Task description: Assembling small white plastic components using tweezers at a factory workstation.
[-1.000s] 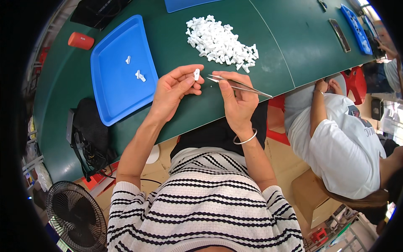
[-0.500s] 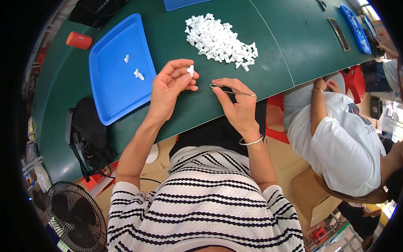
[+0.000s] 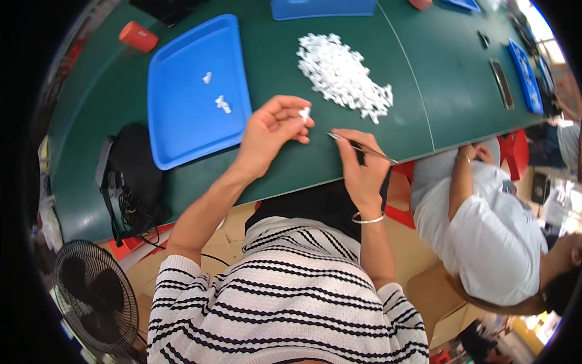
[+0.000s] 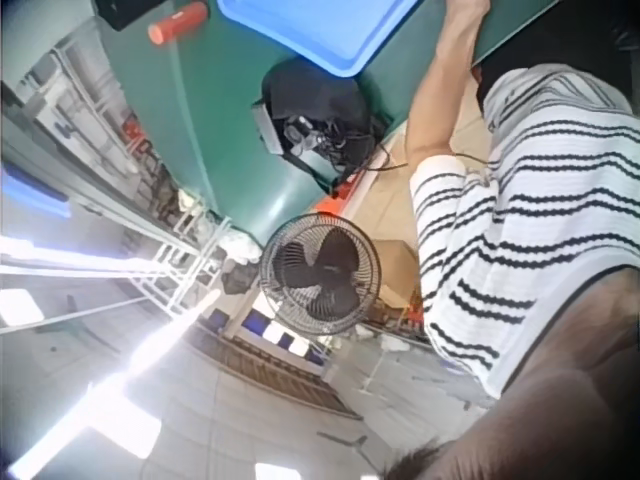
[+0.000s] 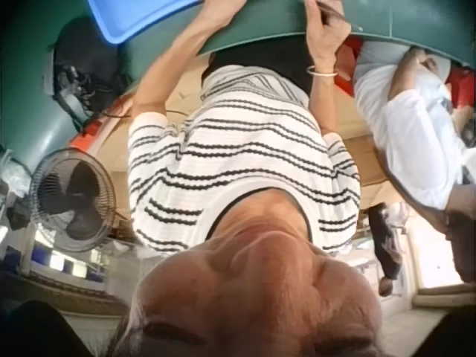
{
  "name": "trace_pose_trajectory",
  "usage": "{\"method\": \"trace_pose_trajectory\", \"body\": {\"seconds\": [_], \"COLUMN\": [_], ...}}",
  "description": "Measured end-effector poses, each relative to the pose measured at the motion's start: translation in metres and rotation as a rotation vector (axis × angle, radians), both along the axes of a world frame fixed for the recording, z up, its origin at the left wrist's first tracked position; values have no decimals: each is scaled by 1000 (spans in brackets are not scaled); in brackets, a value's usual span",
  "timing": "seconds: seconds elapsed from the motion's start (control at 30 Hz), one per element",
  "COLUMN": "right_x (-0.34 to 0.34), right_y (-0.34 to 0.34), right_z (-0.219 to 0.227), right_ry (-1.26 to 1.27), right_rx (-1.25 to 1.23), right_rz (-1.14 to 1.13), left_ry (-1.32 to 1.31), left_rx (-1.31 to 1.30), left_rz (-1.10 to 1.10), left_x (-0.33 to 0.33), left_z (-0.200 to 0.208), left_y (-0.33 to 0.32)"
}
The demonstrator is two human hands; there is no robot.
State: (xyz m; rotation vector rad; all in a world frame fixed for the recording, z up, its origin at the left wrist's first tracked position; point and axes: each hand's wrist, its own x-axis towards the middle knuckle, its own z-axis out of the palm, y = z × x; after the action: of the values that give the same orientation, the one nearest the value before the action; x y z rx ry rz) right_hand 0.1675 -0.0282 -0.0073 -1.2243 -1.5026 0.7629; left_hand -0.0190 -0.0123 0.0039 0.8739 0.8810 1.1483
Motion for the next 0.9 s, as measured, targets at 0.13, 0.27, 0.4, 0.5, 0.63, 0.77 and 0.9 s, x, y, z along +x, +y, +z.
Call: {"method": "trace_pose_trajectory", "body": {"seconds": [0.13, 0.27, 0.4, 0.5, 0.63, 0.77, 0.9], "right_x": [2, -17, -29, -34, -40, -57, -101], "right_y": [15, 41, 57, 58, 66, 91, 142], "right_z": [14, 43, 31, 24, 31, 51, 48], "right_ry": [145, 160, 160, 144, 171, 16, -78], "right_rx": [15, 131, 138, 89, 101, 92, 155], "right_rz": [5, 85, 140, 158, 157, 170, 348], "left_ry": [40, 231, 394, 469, 514, 686, 792], "left_rx": [0, 83, 182, 213, 223, 489, 629], "left_rz": [-44, -125, -139, -132, -136, 40, 67], "left_x": [2, 3, 2, 0, -1, 4, 5], "left_z": [-4, -1, 5, 7, 10, 6, 2], "left_y": [-3, -8, -9, -10, -11, -8, -9]}}
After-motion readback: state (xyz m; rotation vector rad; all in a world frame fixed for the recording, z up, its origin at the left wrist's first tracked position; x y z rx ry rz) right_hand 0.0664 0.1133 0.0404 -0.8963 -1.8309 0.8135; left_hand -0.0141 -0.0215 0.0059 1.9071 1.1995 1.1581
